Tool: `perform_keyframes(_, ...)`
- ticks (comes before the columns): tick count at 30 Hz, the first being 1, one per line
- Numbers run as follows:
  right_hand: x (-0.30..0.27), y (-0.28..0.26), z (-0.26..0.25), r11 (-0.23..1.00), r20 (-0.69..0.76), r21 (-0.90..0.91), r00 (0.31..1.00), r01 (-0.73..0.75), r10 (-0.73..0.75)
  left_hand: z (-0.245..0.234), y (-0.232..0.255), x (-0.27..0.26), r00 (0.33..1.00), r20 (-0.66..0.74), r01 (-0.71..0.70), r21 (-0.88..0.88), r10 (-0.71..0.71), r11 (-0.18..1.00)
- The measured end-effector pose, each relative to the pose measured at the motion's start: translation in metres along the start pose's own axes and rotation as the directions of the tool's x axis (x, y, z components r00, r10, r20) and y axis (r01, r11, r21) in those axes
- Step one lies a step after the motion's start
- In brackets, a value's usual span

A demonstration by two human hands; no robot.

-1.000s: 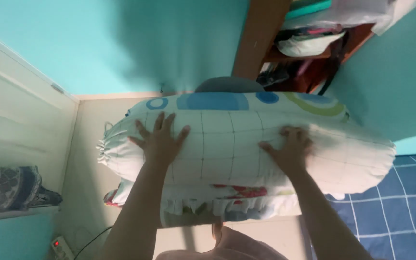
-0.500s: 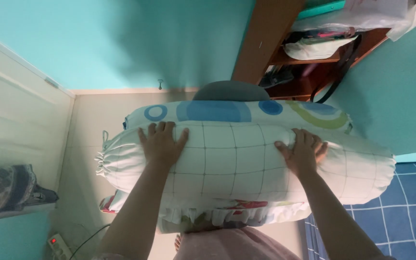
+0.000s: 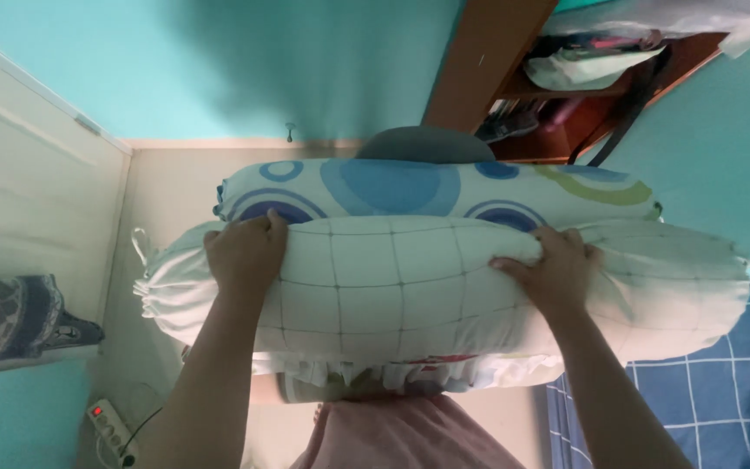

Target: Organizing and stacking bolsters and pillows on a bed and a nearby chair.

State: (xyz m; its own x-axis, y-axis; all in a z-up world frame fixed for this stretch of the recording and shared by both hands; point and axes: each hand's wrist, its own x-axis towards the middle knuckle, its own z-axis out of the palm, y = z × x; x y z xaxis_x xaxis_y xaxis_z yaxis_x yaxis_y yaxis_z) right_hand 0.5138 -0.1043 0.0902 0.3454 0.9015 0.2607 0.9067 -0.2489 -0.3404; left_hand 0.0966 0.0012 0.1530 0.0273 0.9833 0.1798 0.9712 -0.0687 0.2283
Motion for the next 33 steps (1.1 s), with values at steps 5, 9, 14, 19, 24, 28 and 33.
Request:
perform_keyframes(5, 0.004, 0.013, 0.081, 1.0, 0.155, 0.002, 0.988, 0.03, -0.03, 0.097, -0.038, 0.006, 1.0, 0.009, 0.001, 0.101, -0.002, 0.995)
perform_keyframes(9, 0.013, 0.032, 0.128, 0.992, 0.226, -0.069, 0.97, 0.107, -0.089, 0.12, -0.024, 0.02, 0.997, 0.081, -0.033, 0.232, 0.014, 0.972)
perform_keyframes(14, 0.008, 0.031, 0.138, 0.965, 0.269, -0.227, 0.961, 0.127, -0.063, 0.133, -0.023, 0.025, 0.99, 0.139, -0.071, 0.28, 0.033, 0.957)
perform_keyframes(19, -0.003, 0.03, 0.105, 0.961, 0.24, -0.243, 0.968, 0.131, -0.071, 0.099, -0.029, 0.019, 0.987, 0.127, -0.118, 0.201, 0.094, 0.972)
perform_keyframes(24, -0.023, 0.019, 0.069, 0.988, 0.087, -0.147, 0.996, 0.046, -0.033, 0.072, -0.031, -0.014, 0.978, -0.135, -0.167, -0.036, 0.161, 0.985)
perform_keyframes(28, -0.032, 0.008, 0.03, 0.999, 0.067, -0.049, 0.998, 0.023, -0.019, 0.053, -0.019, -0.043, 0.961, -0.192, -0.237, -0.197, 0.2, 0.951)
perform_keyframes(33, -0.042, 0.03, 0.0, 0.988, 0.133, 0.153, 0.991, 0.009, -0.03, 0.033, -0.003, -0.066, 0.93, -0.201, -0.341, -0.167, 0.307, 0.925)
